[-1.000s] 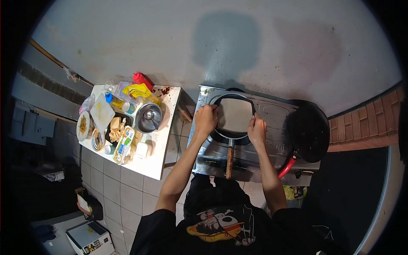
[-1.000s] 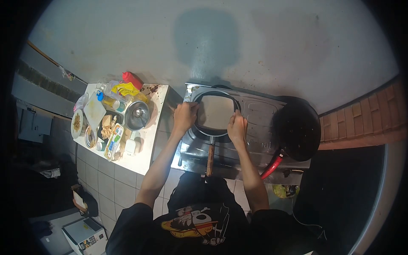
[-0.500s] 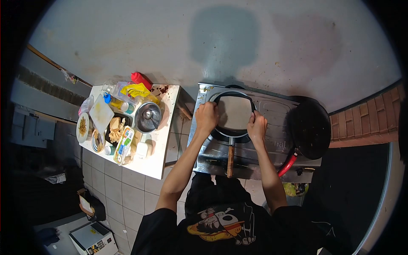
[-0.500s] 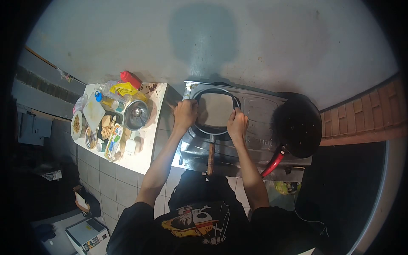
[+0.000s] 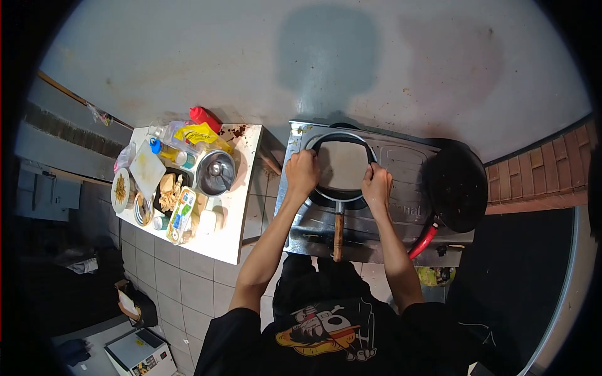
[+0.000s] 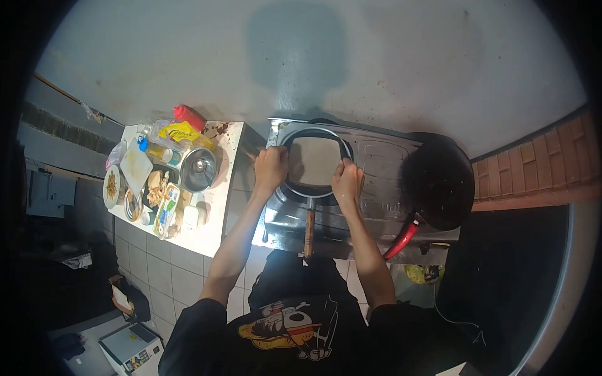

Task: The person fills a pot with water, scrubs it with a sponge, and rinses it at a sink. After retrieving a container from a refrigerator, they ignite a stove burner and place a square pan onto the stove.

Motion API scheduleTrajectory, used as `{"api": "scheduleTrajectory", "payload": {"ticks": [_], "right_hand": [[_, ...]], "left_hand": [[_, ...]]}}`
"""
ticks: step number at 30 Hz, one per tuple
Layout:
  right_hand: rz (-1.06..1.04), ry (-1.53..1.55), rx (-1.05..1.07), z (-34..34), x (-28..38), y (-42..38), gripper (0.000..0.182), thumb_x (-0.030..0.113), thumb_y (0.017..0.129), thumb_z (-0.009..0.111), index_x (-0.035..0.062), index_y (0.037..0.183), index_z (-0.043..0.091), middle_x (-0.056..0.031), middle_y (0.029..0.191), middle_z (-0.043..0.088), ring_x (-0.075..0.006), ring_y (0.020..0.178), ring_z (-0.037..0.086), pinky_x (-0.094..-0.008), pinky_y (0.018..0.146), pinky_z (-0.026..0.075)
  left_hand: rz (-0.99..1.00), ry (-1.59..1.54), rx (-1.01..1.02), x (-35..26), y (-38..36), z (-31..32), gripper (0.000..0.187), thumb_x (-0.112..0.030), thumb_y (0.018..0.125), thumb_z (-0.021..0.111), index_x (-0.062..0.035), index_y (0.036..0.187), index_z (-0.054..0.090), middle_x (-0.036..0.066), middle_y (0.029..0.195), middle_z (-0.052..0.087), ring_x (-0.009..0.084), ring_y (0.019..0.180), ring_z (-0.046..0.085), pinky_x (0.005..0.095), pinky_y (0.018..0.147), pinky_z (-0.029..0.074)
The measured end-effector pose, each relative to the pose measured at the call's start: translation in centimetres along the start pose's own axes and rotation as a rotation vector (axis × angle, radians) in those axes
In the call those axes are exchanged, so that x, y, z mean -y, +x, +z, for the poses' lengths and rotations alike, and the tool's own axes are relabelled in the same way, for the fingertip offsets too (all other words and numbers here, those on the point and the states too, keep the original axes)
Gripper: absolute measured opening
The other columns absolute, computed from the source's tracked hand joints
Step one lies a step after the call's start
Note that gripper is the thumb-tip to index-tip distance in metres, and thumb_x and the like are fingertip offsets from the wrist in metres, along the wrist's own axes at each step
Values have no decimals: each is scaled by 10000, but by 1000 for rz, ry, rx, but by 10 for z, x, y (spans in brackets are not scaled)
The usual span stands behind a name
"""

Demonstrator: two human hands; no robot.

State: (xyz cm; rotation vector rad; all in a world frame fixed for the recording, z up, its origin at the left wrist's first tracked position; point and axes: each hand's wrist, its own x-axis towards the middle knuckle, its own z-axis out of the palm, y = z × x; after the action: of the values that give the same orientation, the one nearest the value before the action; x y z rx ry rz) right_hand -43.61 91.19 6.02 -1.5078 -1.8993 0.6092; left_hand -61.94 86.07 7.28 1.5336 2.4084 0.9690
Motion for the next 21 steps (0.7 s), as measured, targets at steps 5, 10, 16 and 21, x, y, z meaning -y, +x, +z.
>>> {"api": "scheduleTrajectory", "payload": {"ticks": [5,10,16,21], "right_hand": [[39,-33,-12,0,1,-1,159,101,848,541,-13,744,578,-252,678,587,-453,699,587,-509,618,446],[28,-36,-34,2,-4,-1,152,97,836,554,-13,738,590,-252,683,591,-451,698,590,-500,616,454],[52,-36,-12,0,0,1,157,103,834,560,-9,731,596,-250,688,597,-446,698,595,-496,618,460],[62,-53,-3,-1,2,1,162,110,836,562,-4,727,602,-249,689,601,-444,695,598,-496,622,464]], "left_hand": [[-9,13,-12,-2,-1,3,158,-162,810,567,-81,862,692,240,787,634,429,759,610,501,705,485],[37,22,-57,1,-2,8,162,-160,804,574,-78,879,692,232,801,639,423,779,612,497,717,484],[-48,48,28,-2,-1,4,172,-179,806,579,-102,910,693,215,836,645,406,799,610,491,722,479],[-4,53,-28,4,-3,10,161,-175,806,587,-83,909,670,218,817,632,406,770,602,497,695,468]]}}
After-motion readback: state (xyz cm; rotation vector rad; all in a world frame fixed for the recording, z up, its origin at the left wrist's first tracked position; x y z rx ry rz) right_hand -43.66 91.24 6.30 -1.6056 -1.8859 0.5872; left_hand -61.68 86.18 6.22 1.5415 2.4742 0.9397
